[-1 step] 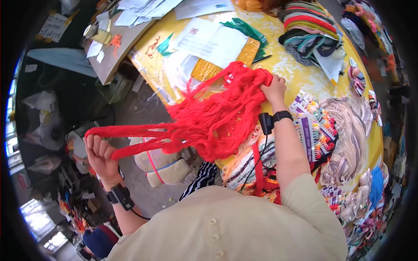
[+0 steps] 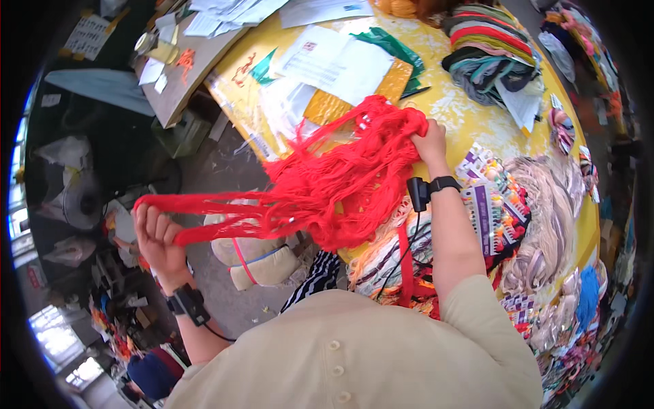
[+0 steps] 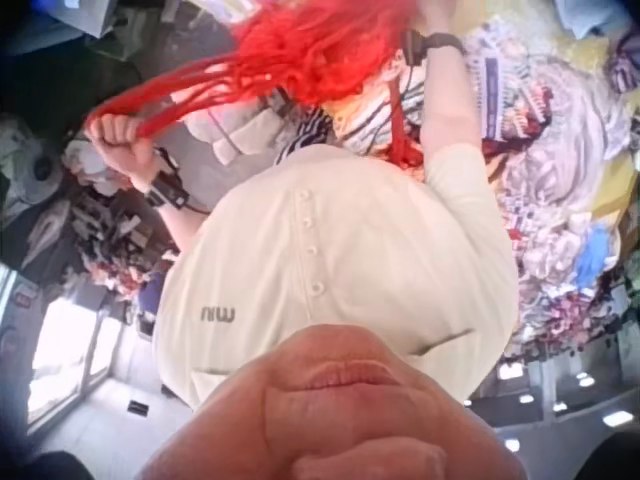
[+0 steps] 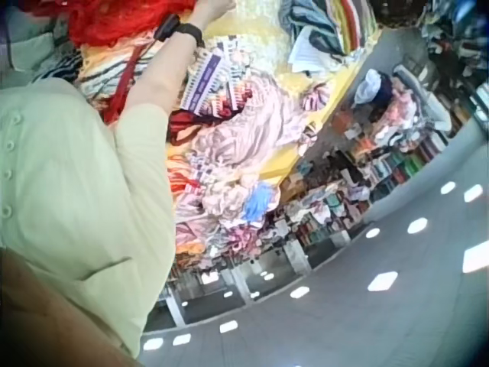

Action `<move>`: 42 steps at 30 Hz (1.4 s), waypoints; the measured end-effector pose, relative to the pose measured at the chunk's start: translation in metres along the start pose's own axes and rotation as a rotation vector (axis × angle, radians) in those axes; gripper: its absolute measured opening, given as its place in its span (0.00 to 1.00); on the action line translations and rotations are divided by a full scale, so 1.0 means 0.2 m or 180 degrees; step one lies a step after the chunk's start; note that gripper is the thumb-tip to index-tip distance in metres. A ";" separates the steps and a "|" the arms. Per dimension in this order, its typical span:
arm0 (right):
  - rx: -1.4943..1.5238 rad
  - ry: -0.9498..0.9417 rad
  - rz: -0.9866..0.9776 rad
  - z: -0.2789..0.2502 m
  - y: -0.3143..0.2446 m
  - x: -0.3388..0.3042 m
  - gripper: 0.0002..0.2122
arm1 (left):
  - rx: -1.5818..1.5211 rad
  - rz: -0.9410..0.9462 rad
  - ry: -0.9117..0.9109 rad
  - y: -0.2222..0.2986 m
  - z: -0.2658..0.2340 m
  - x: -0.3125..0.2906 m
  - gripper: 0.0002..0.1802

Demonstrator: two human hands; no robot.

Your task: The person writes on a thread organizer while referencing a paper chart, then sorts and separates strands of red embroidery thread from a large bundle. They attach the red strands to the organizers and place the completed sets onto a pile on the table.

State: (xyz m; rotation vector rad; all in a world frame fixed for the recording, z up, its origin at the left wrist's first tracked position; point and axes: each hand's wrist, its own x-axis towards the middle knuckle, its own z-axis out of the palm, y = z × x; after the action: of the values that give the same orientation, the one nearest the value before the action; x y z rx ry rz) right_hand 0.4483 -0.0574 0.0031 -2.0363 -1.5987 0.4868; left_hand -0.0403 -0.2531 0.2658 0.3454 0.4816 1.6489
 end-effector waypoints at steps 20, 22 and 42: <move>0.1885 -0.1809 -0.1042 -0.03 -0.95 -0.92 0.06 | 0.1182 -0.1418 -0.0573 0.00 0.20 -0.37 0.16; 0.1745 -0.1807 -0.1194 0.04 -0.99 -0.91 0.05 | 0.1454 -0.1559 -0.0819 0.09 0.14 -0.50 0.16; -0.1164 -0.4017 -0.3082 0.72 -0.87 -1.47 0.10 | 0.1537 0.2180 0.1772 1.03 -0.14 -1.55 0.13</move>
State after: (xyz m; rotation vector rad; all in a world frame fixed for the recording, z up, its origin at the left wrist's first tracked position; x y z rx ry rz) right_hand 0.1582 -0.2866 -0.0198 -0.7219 -3.2523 1.2322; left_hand -0.1900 -0.5810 0.3604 0.4320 1.3007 2.2947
